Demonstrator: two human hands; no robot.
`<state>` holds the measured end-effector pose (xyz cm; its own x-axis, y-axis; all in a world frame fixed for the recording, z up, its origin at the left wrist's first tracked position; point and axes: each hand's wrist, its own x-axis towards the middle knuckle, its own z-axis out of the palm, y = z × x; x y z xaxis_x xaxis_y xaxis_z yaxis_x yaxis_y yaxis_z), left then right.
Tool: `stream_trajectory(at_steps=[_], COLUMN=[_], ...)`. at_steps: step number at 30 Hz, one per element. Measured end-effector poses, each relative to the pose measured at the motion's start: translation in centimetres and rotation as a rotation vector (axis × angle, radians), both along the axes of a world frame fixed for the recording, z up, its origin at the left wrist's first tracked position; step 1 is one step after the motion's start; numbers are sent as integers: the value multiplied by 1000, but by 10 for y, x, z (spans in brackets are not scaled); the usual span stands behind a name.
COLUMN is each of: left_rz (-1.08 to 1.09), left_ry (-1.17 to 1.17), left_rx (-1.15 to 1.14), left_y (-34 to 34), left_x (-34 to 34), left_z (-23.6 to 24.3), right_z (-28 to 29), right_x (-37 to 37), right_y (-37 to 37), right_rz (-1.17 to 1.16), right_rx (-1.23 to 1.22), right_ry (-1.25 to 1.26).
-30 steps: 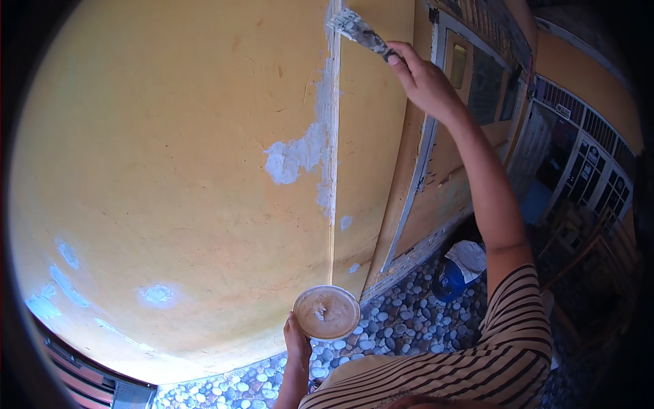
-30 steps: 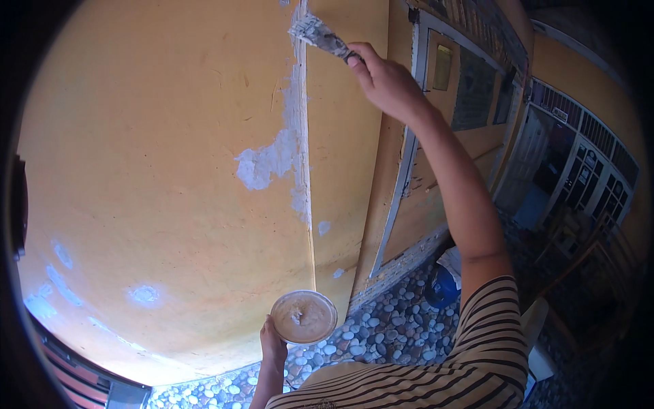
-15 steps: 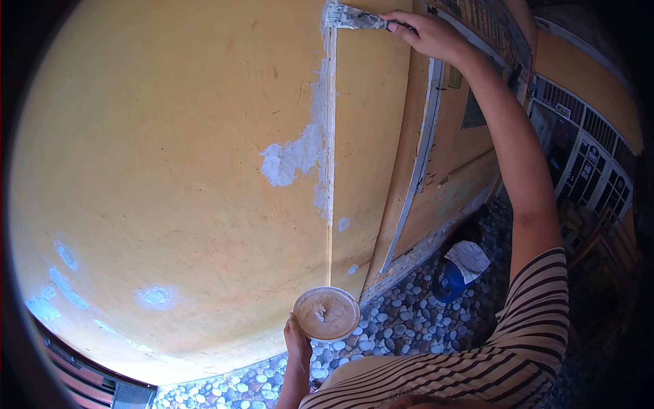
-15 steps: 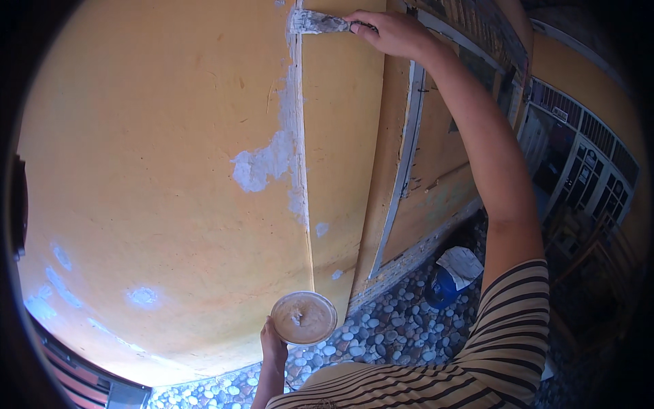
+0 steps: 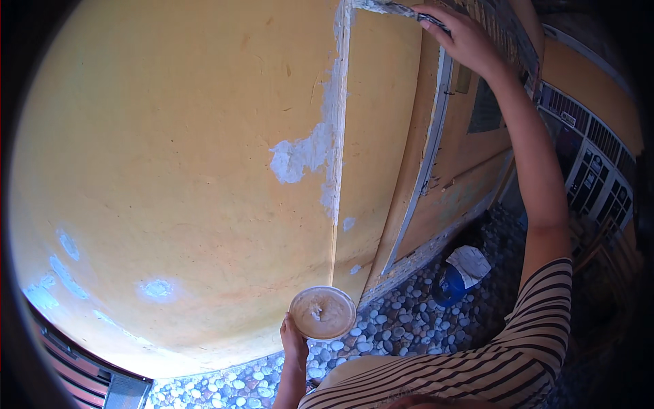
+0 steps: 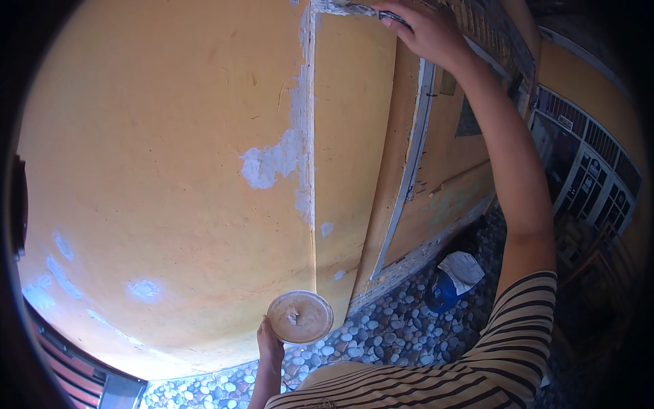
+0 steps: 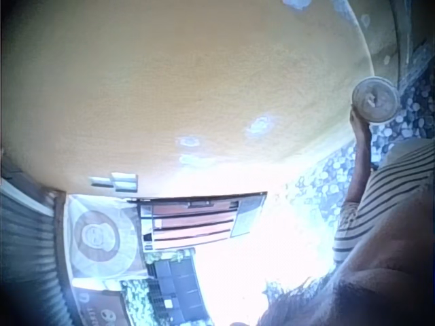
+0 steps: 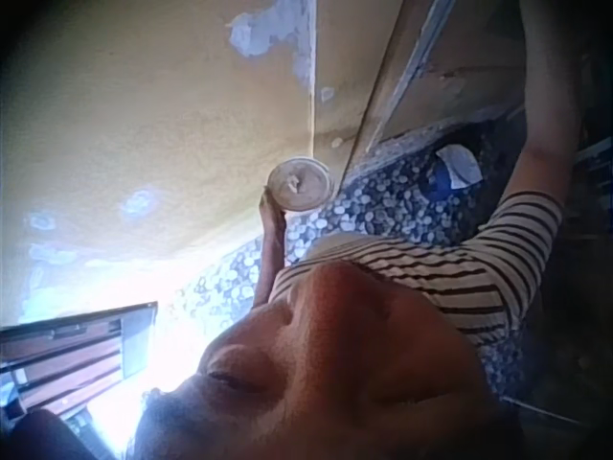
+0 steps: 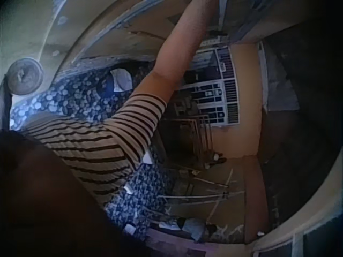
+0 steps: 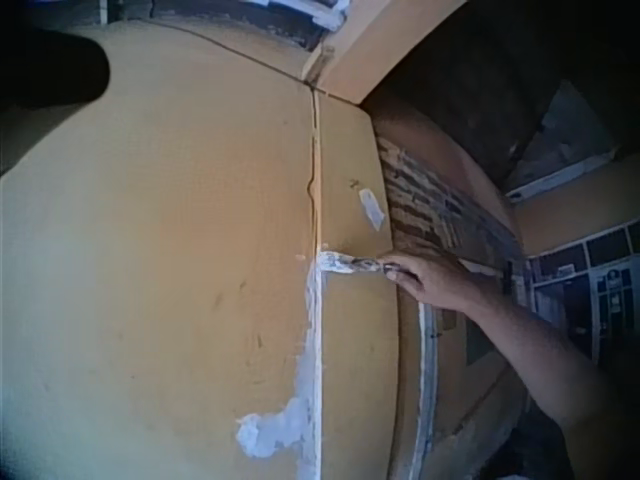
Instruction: The person applies plaster along a crack in the wall using a putty knife while holding a plate of plaster. Afterwards, the person sits down and mixes the plaster on the plate using the putty knife and a paintbrush.
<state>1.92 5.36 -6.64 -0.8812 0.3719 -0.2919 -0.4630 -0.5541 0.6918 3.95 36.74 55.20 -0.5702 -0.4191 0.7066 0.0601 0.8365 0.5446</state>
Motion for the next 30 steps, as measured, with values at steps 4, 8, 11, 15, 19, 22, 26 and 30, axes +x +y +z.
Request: stream_trajectory(at_steps=[4,8,11,15,19,22,26,30], left_rz=[-30,-36,-29,-11,-19,-9,-29,-7], left_ry=[10,-10,-44,-20,-6,-8,-15,-15], left_rx=[-1,-15,-18,-17,-8,1,-24,-16], left_y=[4,6,6,7,9,8,7,8], left_x=[3,7,7,6,6,7,7,4], left_z=[5,7,6,-3,-6,-6,-3,-3], right_z=[-26,-44,-51,-57,-53,-44,-40,-52], right_x=[-24,-38,-45,-54,-49,-33,-31,-57], right_y=[4,27,39,47,48,52,51,37], right_rz=[-125,-183,-189,-143,-211,-182,-55,20], right_rx=[240,305,320,250,212,246,159,71], right_ry=[148,171,198,161,106,114,111,109])
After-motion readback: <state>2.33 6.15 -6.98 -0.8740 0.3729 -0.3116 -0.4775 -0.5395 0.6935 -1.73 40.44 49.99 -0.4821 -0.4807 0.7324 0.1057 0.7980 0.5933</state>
